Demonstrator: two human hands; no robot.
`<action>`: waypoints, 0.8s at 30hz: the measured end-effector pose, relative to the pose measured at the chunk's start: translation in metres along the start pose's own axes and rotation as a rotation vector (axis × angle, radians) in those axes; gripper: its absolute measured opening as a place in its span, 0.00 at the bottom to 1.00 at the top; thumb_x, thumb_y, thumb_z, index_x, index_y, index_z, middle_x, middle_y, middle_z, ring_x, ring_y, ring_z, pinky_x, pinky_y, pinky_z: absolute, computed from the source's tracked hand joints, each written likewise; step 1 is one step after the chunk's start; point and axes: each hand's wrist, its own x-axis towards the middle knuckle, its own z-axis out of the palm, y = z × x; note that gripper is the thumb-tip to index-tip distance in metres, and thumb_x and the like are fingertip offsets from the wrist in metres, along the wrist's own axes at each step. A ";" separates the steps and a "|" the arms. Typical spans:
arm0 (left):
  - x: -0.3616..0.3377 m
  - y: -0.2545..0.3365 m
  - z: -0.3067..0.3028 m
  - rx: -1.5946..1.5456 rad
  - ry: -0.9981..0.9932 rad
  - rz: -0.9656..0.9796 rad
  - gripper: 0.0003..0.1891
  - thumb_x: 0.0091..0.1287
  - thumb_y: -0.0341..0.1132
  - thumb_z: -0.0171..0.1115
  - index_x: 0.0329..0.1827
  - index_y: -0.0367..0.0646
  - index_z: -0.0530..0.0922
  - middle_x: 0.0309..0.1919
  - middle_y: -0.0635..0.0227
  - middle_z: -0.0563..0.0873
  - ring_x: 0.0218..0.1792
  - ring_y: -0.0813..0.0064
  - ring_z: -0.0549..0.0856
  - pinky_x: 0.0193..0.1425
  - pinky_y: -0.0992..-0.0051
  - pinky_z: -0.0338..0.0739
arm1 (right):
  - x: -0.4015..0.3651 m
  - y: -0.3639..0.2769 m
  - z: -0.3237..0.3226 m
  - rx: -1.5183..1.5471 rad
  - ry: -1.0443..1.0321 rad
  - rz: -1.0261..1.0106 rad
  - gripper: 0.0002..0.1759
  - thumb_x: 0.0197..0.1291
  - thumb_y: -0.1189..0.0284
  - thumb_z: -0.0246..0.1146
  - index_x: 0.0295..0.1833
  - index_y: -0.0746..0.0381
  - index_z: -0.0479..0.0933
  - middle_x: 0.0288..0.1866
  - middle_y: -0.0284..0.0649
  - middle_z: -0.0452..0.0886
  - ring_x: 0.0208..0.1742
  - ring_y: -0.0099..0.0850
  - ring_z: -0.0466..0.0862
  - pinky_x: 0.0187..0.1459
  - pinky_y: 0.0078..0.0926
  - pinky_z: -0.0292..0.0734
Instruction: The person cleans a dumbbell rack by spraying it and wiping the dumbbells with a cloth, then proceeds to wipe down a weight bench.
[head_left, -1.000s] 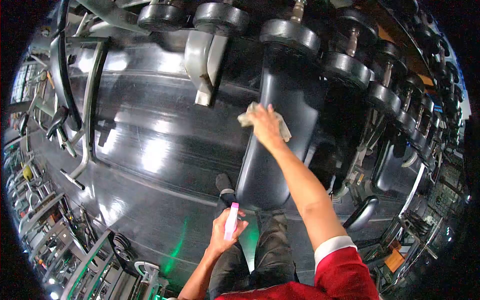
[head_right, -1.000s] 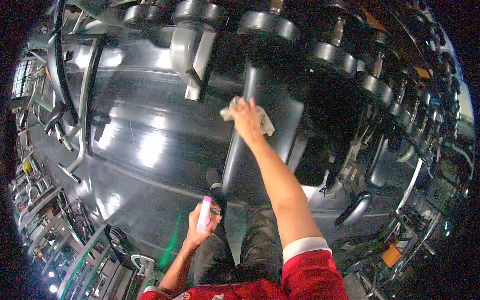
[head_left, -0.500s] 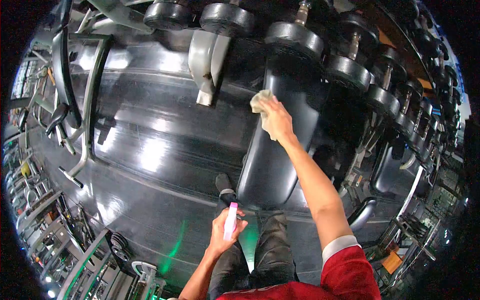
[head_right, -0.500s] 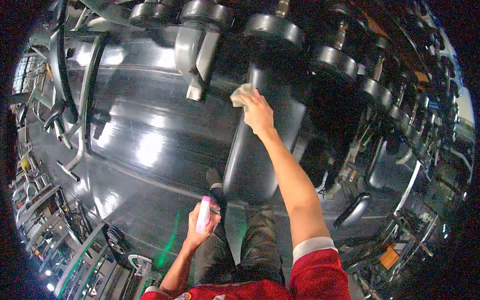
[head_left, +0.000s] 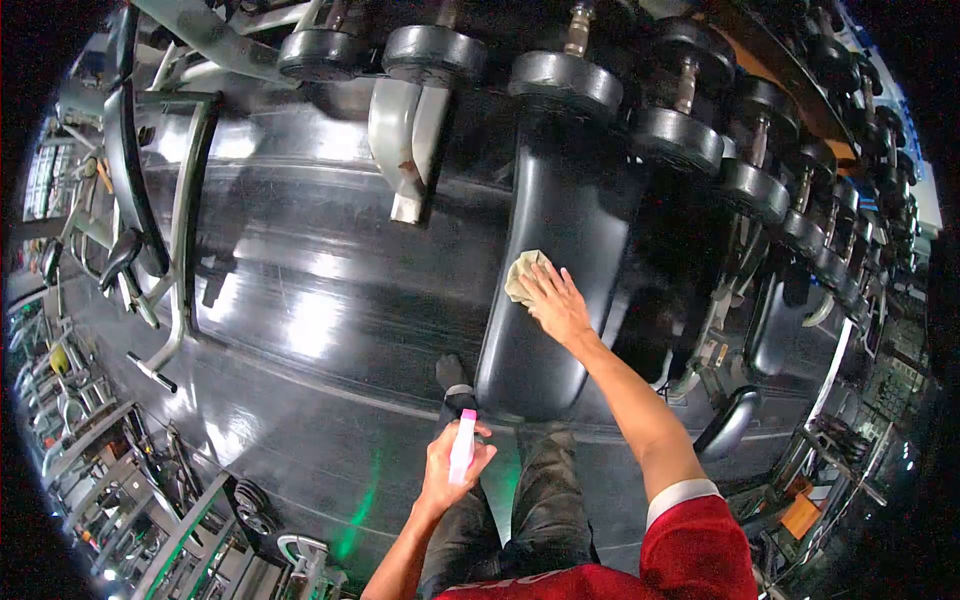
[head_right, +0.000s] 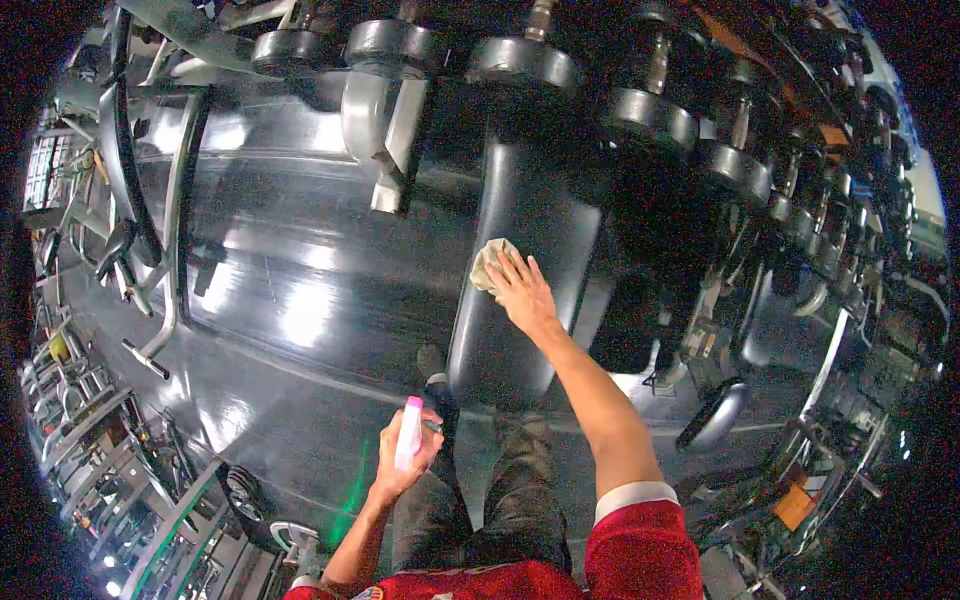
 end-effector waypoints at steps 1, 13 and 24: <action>0.000 0.000 0.000 0.035 -0.001 0.027 0.12 0.58 0.25 0.69 0.44 0.41 0.78 0.22 0.76 0.79 0.25 0.88 0.77 0.33 0.82 0.72 | 0.003 0.008 0.001 -0.031 -0.020 -0.046 0.35 0.54 0.72 0.64 0.70 0.49 0.65 0.71 0.38 0.66 0.73 0.38 0.63 0.74 0.41 0.52; -0.004 -0.001 0.013 0.054 -0.019 0.018 0.12 0.57 0.26 0.69 0.44 0.42 0.78 0.24 0.73 0.81 0.26 0.85 0.79 0.34 0.80 0.75 | -0.006 0.006 -0.043 0.382 -0.336 0.227 0.25 0.58 0.70 0.60 0.64 0.53 0.69 0.57 0.45 0.77 0.59 0.43 0.76 0.61 0.40 0.71; -0.004 0.000 0.026 -0.049 -0.049 -0.088 0.12 0.58 0.26 0.68 0.44 0.42 0.78 0.25 0.73 0.81 0.27 0.85 0.79 0.34 0.79 0.75 | -0.002 0.012 0.020 0.195 0.201 0.313 0.31 0.50 0.77 0.63 0.63 0.53 0.70 0.67 0.47 0.69 0.65 0.47 0.72 0.59 0.40 0.76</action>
